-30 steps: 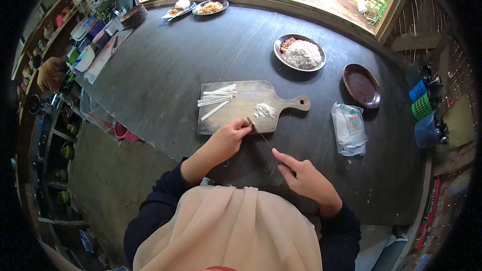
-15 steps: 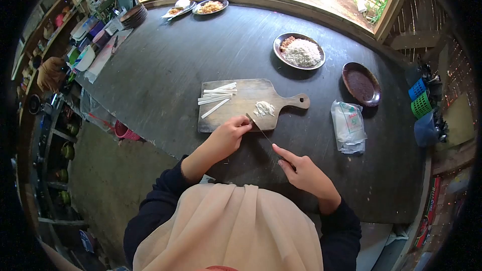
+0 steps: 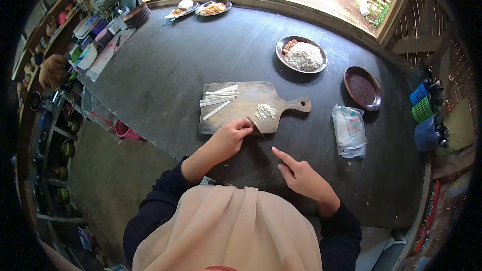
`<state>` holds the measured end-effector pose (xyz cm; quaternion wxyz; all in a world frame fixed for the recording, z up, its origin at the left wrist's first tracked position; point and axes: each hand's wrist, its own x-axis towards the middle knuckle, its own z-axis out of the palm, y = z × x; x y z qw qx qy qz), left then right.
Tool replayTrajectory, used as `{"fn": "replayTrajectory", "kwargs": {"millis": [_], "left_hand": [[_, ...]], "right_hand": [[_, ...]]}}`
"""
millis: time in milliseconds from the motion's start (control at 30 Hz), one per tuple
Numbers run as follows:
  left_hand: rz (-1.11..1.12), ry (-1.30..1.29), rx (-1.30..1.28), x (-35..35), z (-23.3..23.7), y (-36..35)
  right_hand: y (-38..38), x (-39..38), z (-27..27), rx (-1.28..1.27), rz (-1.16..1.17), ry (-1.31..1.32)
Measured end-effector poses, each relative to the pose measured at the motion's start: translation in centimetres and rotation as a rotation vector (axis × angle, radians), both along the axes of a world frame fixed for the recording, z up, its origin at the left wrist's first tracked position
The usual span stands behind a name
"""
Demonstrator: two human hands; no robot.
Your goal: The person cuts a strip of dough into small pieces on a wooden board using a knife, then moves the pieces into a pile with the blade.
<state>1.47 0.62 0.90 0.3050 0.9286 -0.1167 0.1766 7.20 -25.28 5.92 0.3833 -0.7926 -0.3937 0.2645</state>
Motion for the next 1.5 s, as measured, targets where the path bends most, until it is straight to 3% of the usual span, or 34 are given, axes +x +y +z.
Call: {"fn": "replayTrajectory", "kwargs": {"millis": [200,500,600,1233,1300,1500], "left_hand": [[-0.008,-0.001,-0.009,0.1,-0.2,0.1],[-0.006,-0.001,-0.025,0.0,0.0,0.2],[-0.009,0.005,-0.024,-0.1,-0.2,0.1],[-0.006,-0.008,-0.008,0.0,-0.4,0.2],[-0.009,-0.005,-0.019,-0.1,-0.3,0.0],[-0.011,0.007,-0.021,-0.1,-0.4,0.2]], "right_hand": [[0.0,0.1,1.6,-0.114,-0.042,0.134],[0.1,0.6,1.9,-0.202,-0.011,0.097],[0.6,0.4,0.1,-0.109,-0.022,0.077],[0.8,0.4,0.4,-0.108,-0.042,0.085],[0.8,0.9,1.7,-0.212,-0.05,0.214],[1.2,0.2,0.1,-0.114,-0.034,0.089]]}}
